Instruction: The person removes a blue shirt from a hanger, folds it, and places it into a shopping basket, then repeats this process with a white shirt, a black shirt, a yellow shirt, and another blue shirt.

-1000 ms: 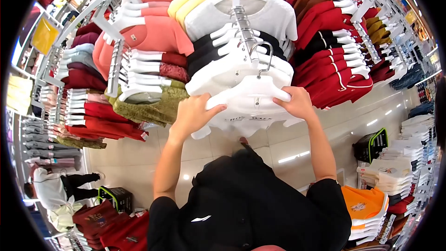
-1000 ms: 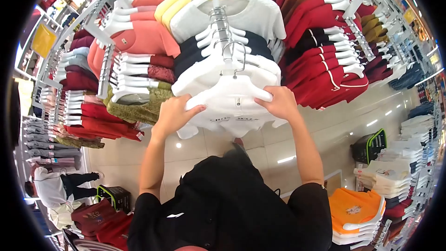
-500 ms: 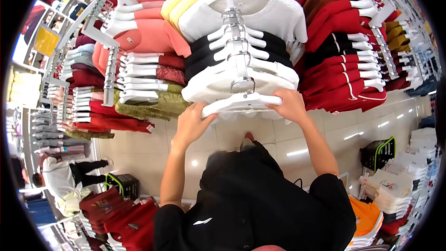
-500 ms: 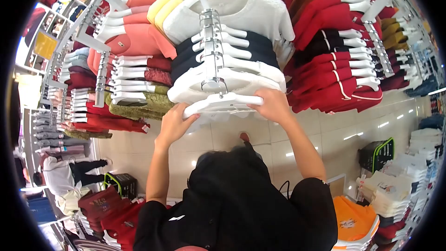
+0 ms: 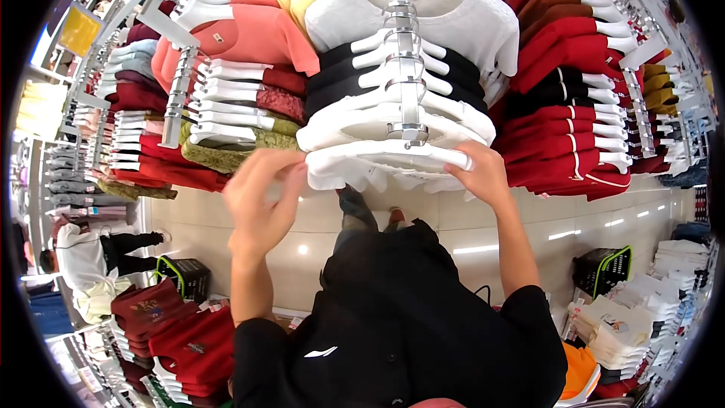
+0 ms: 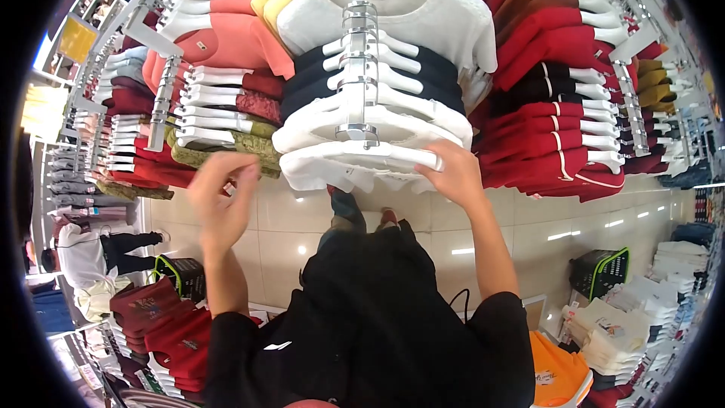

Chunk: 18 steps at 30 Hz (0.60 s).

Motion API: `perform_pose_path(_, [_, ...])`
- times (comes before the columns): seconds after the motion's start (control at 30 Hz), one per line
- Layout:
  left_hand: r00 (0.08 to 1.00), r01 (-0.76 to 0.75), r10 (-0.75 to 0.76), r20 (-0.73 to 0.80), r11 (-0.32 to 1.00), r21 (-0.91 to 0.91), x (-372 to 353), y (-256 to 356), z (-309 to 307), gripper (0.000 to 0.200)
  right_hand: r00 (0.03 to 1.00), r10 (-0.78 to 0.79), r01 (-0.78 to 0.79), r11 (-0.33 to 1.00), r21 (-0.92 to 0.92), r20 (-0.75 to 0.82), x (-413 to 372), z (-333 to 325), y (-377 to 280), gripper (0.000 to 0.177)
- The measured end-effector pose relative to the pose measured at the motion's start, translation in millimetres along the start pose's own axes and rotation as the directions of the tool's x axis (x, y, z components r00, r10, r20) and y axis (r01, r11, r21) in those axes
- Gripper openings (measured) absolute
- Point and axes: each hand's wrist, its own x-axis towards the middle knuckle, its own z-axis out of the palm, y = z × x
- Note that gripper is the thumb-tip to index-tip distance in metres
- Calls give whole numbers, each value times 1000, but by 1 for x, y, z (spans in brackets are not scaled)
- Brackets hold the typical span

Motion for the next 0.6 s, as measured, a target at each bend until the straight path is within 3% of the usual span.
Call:
perform_pose_path(0.03, [994,-66,66,-88,998,7,1,15,-16,18,1000,6,-6,1000,-3,-7,-1,-1,-1,32])
perform_pose_path(0.07, [939,-198,207,-273,978,59,-5,25,-27,12,1000,7,-7,1000,-10,-9,-1,-2,-2,32])
perform_pose_path(0.1, [912,-310,357,-202,923,230,-3,46,-59,17,1000,8,-8,1000,-18,-9,-1,-4,-2,32])
perform_pose_path(0.17, [776,-606,558,-294,789,-100,-15,42,-92,35,1000,10,-11,1000,-22,-17,-2,-7,-3,33])
perform_pose_path(0.23, [739,-667,638,-219,738,-100,0,67,-117,40,999,9,-9,1000,-7,-37,-1,-10,-6,33])
perform_pose_path(0.3, [709,-694,700,-88,714,90,15,82,-123,45,1000,23,-23,1000,12,-19,-2,-15,-7,34])
perform_pose_path(0.4, [533,-792,823,-195,567,228,33,67,-115,35,1000,1,-1,997,82,2,2,-24,-7,33])
perform_pose_path(0.5, [827,-488,561,-11,729,479,9,96,-135,34,998,0,-8,988,156,56,10,-34,-1,31])
perform_pose_path(0.6, [798,-556,599,-72,777,295,8,83,-139,33,997,-76,71,981,179,22,26,-37,3,22])
